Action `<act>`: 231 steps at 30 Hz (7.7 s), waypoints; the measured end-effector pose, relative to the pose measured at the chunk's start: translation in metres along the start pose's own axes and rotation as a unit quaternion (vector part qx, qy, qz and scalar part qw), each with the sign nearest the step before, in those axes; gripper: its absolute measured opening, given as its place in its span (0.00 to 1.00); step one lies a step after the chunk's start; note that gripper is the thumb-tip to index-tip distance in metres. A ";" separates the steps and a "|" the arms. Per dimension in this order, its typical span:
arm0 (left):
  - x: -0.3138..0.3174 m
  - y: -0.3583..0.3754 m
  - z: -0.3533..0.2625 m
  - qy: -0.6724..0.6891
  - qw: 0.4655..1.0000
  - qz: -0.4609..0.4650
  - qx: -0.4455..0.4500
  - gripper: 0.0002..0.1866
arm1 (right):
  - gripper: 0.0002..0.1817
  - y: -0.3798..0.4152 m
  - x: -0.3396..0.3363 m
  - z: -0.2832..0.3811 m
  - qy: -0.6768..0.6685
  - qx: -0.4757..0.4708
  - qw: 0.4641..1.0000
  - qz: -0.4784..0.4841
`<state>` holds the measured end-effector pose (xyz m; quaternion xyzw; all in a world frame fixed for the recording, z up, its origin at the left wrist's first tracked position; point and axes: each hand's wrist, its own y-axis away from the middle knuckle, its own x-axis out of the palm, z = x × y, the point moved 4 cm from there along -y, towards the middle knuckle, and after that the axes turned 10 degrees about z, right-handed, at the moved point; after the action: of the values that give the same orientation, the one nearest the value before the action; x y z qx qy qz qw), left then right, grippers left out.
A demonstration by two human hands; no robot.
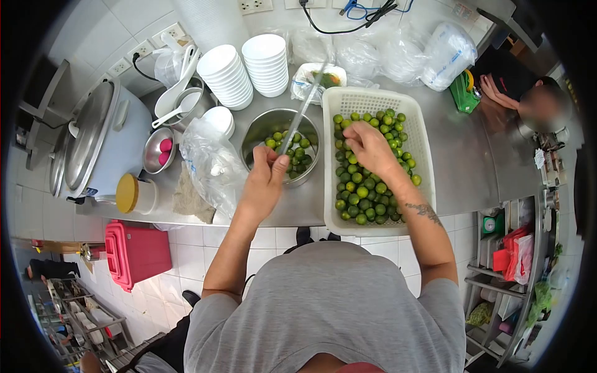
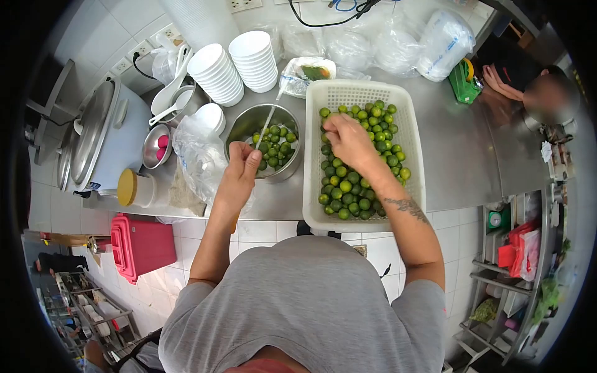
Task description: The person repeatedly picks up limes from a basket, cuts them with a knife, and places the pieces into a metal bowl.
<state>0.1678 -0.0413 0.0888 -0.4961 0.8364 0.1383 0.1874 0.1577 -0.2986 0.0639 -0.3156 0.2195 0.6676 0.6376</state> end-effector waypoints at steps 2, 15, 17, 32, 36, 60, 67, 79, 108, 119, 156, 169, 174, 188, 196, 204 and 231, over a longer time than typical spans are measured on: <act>-0.005 0.000 -0.002 0.021 0.999 0.011 -0.025 0.20 | 0.08 0.012 0.009 -0.019 0.148 0.028 0.984 0.098; 0.017 0.023 -0.016 0.053 0.988 0.142 -0.017 0.26 | 0.16 0.020 0.013 0.001 -0.646 0.082 0.758 0.039; 0.022 0.026 -0.017 0.017 0.990 0.137 0.016 0.26 | 0.16 0.021 0.016 0.014 -0.637 0.086 0.766 0.019; 0.025 0.038 -0.027 -0.136 0.986 0.100 -0.014 0.27 | 0.13 0.004 0.054 0.046 -0.629 0.070 0.774 -0.020; 0.022 0.029 -0.024 -0.145 0.987 0.075 0.004 0.27 | 0.12 0.006 0.072 0.060 -0.563 0.062 0.824 0.012; -0.006 0.006 -0.009 -0.016 0.999 0.041 -0.022 0.26 | 0.12 0.006 0.018 -0.044 0.149 0.047 0.984 0.085; 0.012 0.020 -0.014 0.044 0.991 0.128 0.014 0.25 | 0.17 0.016 0.002 -0.001 -0.588 0.080 0.804 0.031; 0.029 0.026 -0.014 0.014 0.989 0.144 0.038 0.24 | 0.18 0.015 0.016 0.016 -0.509 0.063 0.858 0.010; 0.006 0.036 -0.020 -0.069 0.987 0.143 -0.023 0.27 | 0.11 -0.013 0.038 0.040 -0.496 0.000 0.867 0.044; 0.011 0.005 -0.019 -0.037 0.992 0.084 0.083 0.27 | 0.10 -0.017 0.058 0.059 -0.440 -0.022 0.887 0.140; 0.013 0.031 -0.025 -0.077 0.982 0.162 0.055 0.27 | 0.12 0.010 0.027 0.040 -0.578 0.032 0.815 -0.017; 0.007 0.018 -0.026 -0.086 0.990 0.107 0.040 0.26 | 0.08 -0.001 0.069 0.066 -0.537 -0.005 0.841 0.061; 0.006 0.002 -0.012 -0.041 0.992 0.115 0.037 0.23 | 0.07 -0.003 0.079 0.071 -0.534 0.020 0.842 0.068; -0.006 0.000 0.007 0.104 0.986 0.117 -0.062 0.30 | 0.09 -0.057 0.018 -0.013 0.046 -0.048 0.982 -0.176; 0.017 -0.021 0.002 0.108 0.975 0.187 -0.059 0.31 | 0.10 -0.070 0.023 -0.087 -0.017 0.072 0.997 0.039; 0.027 -0.007 -0.012 0.102 0.987 0.119 -0.029 0.30 | 0.15 -0.026 -0.003 -0.050 -0.606 0.082 0.789 0.066; 0.054 0.051 -0.029 -0.099 0.989 0.105 -0.040 0.26 | 0.16 0.007 -0.004 -0.006 -0.532 0.023 0.842 0.082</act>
<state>0.0941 -0.0714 0.0922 -0.3966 0.8549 0.2389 0.2340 0.1518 -0.3060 0.0615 0.1219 -0.1131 0.7776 0.6064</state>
